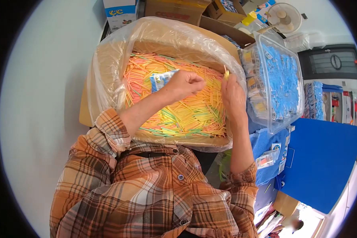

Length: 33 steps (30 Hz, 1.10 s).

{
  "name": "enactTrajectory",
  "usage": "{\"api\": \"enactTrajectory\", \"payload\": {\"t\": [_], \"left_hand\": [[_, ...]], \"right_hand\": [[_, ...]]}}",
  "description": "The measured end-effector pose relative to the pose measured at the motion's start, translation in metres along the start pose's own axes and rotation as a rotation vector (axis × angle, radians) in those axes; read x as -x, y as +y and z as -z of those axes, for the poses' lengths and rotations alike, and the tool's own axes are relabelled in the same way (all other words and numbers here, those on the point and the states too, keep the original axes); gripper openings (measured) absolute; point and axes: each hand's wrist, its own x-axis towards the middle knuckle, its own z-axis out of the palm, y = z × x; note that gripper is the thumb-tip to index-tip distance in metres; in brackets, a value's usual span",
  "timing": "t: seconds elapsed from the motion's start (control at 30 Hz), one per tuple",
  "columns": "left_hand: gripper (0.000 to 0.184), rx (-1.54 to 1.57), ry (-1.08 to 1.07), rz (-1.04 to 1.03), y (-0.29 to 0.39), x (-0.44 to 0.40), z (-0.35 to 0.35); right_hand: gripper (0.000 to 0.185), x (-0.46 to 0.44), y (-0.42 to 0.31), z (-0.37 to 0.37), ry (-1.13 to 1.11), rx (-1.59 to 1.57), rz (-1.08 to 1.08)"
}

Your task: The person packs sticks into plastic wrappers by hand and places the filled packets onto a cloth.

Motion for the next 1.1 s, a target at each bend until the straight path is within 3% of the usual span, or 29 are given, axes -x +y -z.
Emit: {"api": "enactTrajectory", "payload": {"t": [0.03,0.17,0.2,0.3,0.5,0.6,0.7,0.8,1.0,1.1], "left_hand": [[0.025,0.109,-0.04,0.015,0.002,0.001,-0.002],[0.035,0.492,-0.184,0.145,-0.004,0.007,-0.014],[0.036,0.576,-0.214,0.186,-0.006,0.008,-0.015],[0.039,0.775,-0.137,0.16,-0.012,0.01,-0.015],[0.037,0.878,0.033,0.126,-0.031,0.004,-0.014],[0.035,0.905,0.115,0.112,-0.021,0.007,-0.018],[0.032,1.0,0.015,0.28,-0.002,0.011,-0.015],[0.03,1.021,-0.091,0.338,-0.002,0.009,-0.008],[0.034,1.117,-0.116,0.138,0.005,0.007,-0.006],[0.04,1.161,-0.238,0.067,0.013,0.012,-0.001]], "right_hand": [[0.019,0.005,-0.007,0.003,0.028,-0.07,0.041],[0.02,0.021,-0.042,-0.014,-0.211,-0.1,0.13],[0.017,0.024,-0.046,-0.02,-0.19,-0.073,0.25],[0.018,0.023,-0.06,-0.025,-0.161,-0.14,0.141],[0.012,0.028,-0.072,-0.019,-0.095,-0.279,0.234],[0.013,0.03,-0.079,-0.024,-0.12,-0.248,0.177],[0.013,0.029,-0.085,-0.021,-0.125,-0.257,0.117],[0.011,0.031,-0.087,-0.017,-0.092,-0.134,0.246],[0.026,0.025,-0.101,0.005,0.091,-0.298,0.252],[0.031,0.024,-0.095,0.006,0.15,-0.373,0.321]]}}
